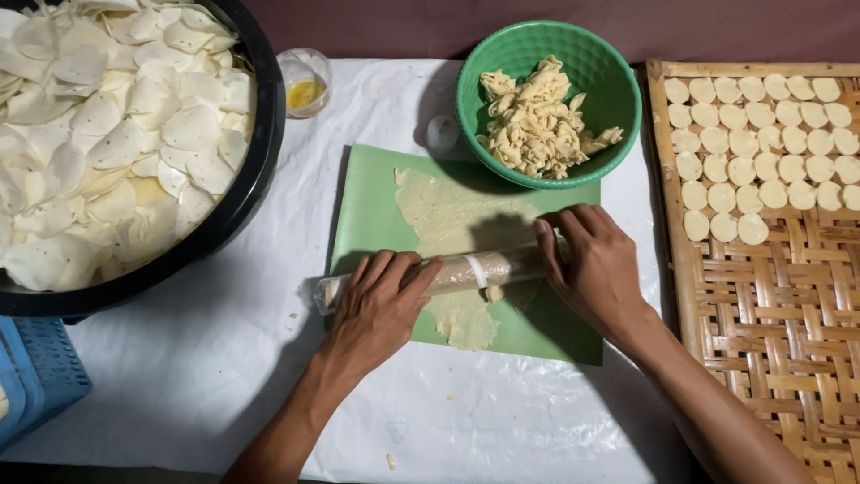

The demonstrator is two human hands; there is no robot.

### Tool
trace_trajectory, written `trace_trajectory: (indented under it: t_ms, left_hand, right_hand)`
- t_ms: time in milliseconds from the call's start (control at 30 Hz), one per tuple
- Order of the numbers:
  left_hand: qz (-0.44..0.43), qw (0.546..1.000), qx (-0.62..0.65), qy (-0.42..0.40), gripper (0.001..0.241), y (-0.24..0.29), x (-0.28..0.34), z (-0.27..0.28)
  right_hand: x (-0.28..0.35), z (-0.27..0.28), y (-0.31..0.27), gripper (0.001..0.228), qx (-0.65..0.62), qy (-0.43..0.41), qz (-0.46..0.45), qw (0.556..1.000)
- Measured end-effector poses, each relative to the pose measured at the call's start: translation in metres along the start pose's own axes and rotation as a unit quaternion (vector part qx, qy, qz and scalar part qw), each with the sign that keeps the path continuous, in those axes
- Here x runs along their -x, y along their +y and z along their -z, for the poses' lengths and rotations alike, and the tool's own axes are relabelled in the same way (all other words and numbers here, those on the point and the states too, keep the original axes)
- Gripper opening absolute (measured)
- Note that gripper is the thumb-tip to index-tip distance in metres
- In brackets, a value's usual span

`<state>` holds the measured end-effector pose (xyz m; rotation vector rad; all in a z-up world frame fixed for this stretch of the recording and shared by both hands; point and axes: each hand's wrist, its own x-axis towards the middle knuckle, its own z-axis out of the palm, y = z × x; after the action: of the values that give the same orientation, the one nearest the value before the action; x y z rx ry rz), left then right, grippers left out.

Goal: Rolling out dough on a flat surface using a rolling pin and gathering dough scraps.

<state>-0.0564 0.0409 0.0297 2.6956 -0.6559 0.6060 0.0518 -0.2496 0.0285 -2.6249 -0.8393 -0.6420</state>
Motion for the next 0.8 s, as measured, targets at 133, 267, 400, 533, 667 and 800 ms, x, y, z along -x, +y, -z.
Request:
trace_trajectory:
  t_ms: [133, 267, 400, 533, 667, 800]
  left_hand:
    - [0.009, 1.000, 0.014, -0.020, 0.048, 0.000, -0.004, -0.003]
    - [0.104, 0.994, 0.014, 0.015, 0.046, 0.000, -0.021, -0.007]
    - [0.176, 0.983, -0.054, -0.001, 0.059, 0.011, -0.027, -0.015]
    - [0.152, 0.985, -0.076, -0.015, 0.055, 0.038, -0.003, -0.016]
    - [0.145, 0.986, -0.087, -0.011, 0.060, 0.042, 0.009, -0.027]
    - [0.203, 0.976, -0.069, -0.038, 0.063, 0.012, -0.031, -0.024]
  right_hand:
    - [-0.019, -0.019, -0.009, 0.027, 0.003, -0.018, 0.026, 1.000]
    - [-0.023, -0.016, -0.016, 0.031, 0.016, -0.122, 0.004, 0.992]
    - [-0.005, -0.009, -0.021, 0.054, 0.046, -0.073, 0.031, 0.996]
    - [0.022, 0.002, -0.035, 0.057, 0.032, -0.007, 0.062, 0.998]
    - [0.035, 0.000, -0.031, 0.064, 0.039, -0.026, 0.058, 0.997]
    - [-0.002, -0.021, -0.017, 0.061, 0.065, -0.024, 0.058, 0.996]
